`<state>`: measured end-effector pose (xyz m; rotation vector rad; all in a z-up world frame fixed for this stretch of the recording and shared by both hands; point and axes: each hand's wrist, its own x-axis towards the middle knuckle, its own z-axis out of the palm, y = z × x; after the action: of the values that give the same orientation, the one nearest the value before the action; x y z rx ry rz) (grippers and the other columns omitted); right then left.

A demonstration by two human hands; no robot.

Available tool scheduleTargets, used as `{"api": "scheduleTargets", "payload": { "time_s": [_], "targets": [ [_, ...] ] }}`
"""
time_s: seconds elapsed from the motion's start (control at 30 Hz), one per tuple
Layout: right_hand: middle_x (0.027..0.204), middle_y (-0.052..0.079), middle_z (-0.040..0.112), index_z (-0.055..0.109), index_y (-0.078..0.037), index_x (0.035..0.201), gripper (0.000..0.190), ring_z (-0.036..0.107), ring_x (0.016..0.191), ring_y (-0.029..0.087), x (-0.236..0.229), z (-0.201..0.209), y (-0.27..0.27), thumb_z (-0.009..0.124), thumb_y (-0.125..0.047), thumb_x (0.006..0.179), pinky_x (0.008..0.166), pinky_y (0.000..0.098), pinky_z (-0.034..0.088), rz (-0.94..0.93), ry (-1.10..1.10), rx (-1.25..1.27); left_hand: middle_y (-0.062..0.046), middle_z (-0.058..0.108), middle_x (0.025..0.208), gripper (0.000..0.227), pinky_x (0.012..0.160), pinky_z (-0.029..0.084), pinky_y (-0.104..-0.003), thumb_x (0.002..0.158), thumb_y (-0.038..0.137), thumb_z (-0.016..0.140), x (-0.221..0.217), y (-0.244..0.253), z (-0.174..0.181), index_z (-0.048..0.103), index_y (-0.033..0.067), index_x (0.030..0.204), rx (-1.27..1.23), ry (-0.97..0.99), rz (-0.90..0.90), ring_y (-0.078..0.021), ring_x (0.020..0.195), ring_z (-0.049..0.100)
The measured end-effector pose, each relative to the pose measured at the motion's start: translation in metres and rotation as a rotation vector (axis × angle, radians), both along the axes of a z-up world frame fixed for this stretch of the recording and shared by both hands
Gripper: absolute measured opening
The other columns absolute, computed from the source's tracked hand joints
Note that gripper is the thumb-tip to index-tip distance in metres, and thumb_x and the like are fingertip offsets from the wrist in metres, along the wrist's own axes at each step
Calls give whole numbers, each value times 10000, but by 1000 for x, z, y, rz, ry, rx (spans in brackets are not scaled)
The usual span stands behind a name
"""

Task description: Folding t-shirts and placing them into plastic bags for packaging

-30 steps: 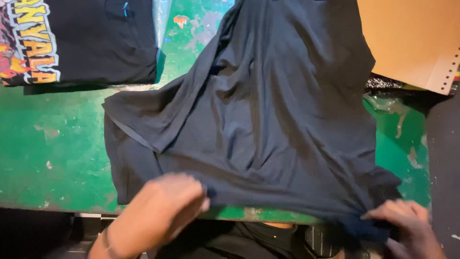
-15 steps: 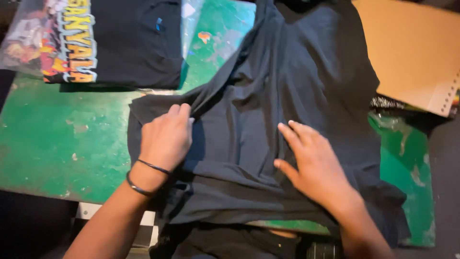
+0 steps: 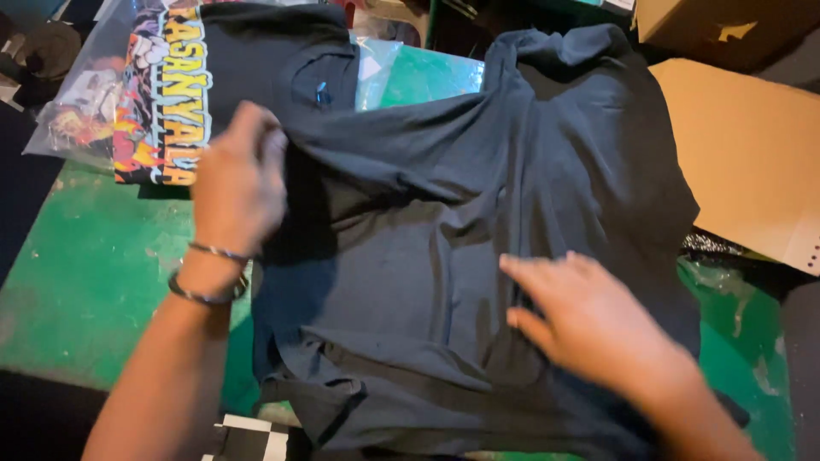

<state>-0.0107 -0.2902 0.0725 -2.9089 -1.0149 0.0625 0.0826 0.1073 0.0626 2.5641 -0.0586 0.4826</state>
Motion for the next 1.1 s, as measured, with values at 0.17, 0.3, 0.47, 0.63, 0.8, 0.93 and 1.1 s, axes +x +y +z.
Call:
{"api": "scheduleTargets", "payload": {
  "time_s": [0.17, 0.3, 0.47, 0.63, 0.8, 0.93, 1.1],
  "targets": [
    [1200, 148, 706, 608, -104, 1370, 539, 664, 1030, 382, 102, 4, 8, 672, -364, 902, 860, 517, 519, -123, -90, 58, -205, 692, 802, 91, 543, 441, -584, 1117, 237, 669, 80, 55, 2, 626, 157, 1108, 211, -176, 72, -537, 766, 650],
    [1390, 145, 620, 550, -75, 1461, 659, 558, 1231, 380, 134, -25, 12, 706, -361, 888, 955, 509, 482, -181, -269, 90, -175, 763, 858, 145, 690, 461, -635, 1029, 355, 745, 134, 103, -36, 691, 220, 1037, 486, -71, 224, -513, 808, 704],
    [1293, 88, 672, 651, -120, 1322, 462, 594, 1189, 343, 153, -30, 30, 651, -382, 943, 1001, 476, 436, -233, -297, 83, -114, 621, 1115, 369, 739, 442, -447, 896, 316, 609, 101, 22, 7, 632, 118, 1206, 623, -459, 57, -303, 980, 575],
    [1252, 34, 638, 622, -206, 1375, 509, 606, 1200, 284, 233, -54, 36, 703, -391, 908, 935, 469, 504, -294, -384, 96, -82, 683, 1103, 312, 844, 508, -475, 971, 337, 626, 114, -33, -24, 672, 186, 1241, 474, -193, -224, -316, 1079, 633],
    [1006, 62, 680, 565, -194, 1439, 526, 661, 1020, 348, 277, -35, 24, 696, -263, 934, 851, 512, 509, -450, -281, 177, -57, 632, 1058, 292, 824, 504, -444, 940, 366, 652, 152, -9, -46, 682, 201, 1178, 581, -86, -181, -290, 1054, 614],
    [892, 144, 722, 503, -192, 1386, 513, 691, 953, 441, 310, -44, -3, 711, -255, 922, 859, 582, 510, -618, -260, 234, -44, 635, 988, 214, 806, 533, -454, 931, 391, 663, 176, -5, -34, 686, 231, 1072, 554, 81, -186, -305, 995, 664],
    [758, -6, 652, 683, -246, 1107, 235, 694, 880, 270, 318, -83, -11, 766, -284, 890, 819, 467, 525, -698, -359, 437, -10, 626, 924, 152, 790, 552, -445, 916, 376, 657, 178, -6, -43, 665, 284, 1037, 456, 140, -144, -286, 962, 699]
  ]
}}
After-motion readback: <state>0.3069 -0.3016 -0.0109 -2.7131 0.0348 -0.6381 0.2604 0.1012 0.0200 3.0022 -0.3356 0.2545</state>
